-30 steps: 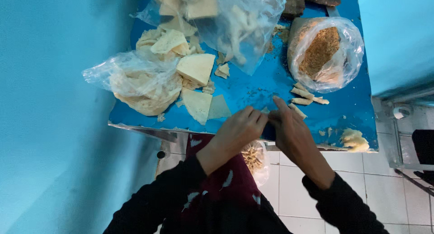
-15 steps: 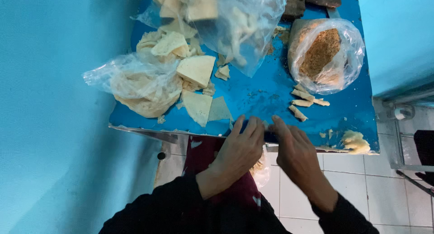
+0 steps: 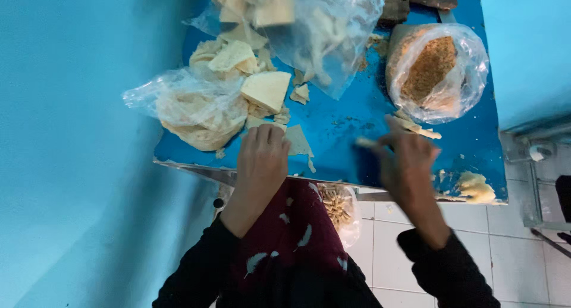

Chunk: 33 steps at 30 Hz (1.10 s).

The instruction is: The person tears small pieces from flat sheets of dough on a blue table and rolls and shapes them between the fingers into small elongated pieces, occasionally reaching into a plastic bag of brown powder. Shaped pieces accumulate on the table.

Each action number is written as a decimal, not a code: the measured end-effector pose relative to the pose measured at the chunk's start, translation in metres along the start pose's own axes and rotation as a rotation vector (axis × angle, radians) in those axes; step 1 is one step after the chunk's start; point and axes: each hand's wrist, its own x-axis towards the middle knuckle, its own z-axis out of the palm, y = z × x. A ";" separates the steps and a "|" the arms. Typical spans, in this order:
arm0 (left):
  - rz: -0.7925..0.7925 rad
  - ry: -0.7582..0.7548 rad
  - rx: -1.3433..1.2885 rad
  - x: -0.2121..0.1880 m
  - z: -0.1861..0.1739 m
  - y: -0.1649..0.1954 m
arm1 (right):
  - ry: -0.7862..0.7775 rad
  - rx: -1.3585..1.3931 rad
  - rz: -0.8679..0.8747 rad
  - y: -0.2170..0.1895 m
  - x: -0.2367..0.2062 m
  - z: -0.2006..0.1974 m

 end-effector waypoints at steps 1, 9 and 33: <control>0.033 0.037 0.036 0.001 0.004 -0.003 | 0.035 -0.060 0.022 0.012 -0.001 -0.004; -0.042 -0.094 -0.235 -0.001 -0.002 -0.010 | 0.180 -0.260 -0.006 0.033 0.005 -0.029; -0.212 -0.067 -0.302 -0.004 -0.023 -0.028 | -0.184 0.482 -0.247 -0.105 0.060 0.043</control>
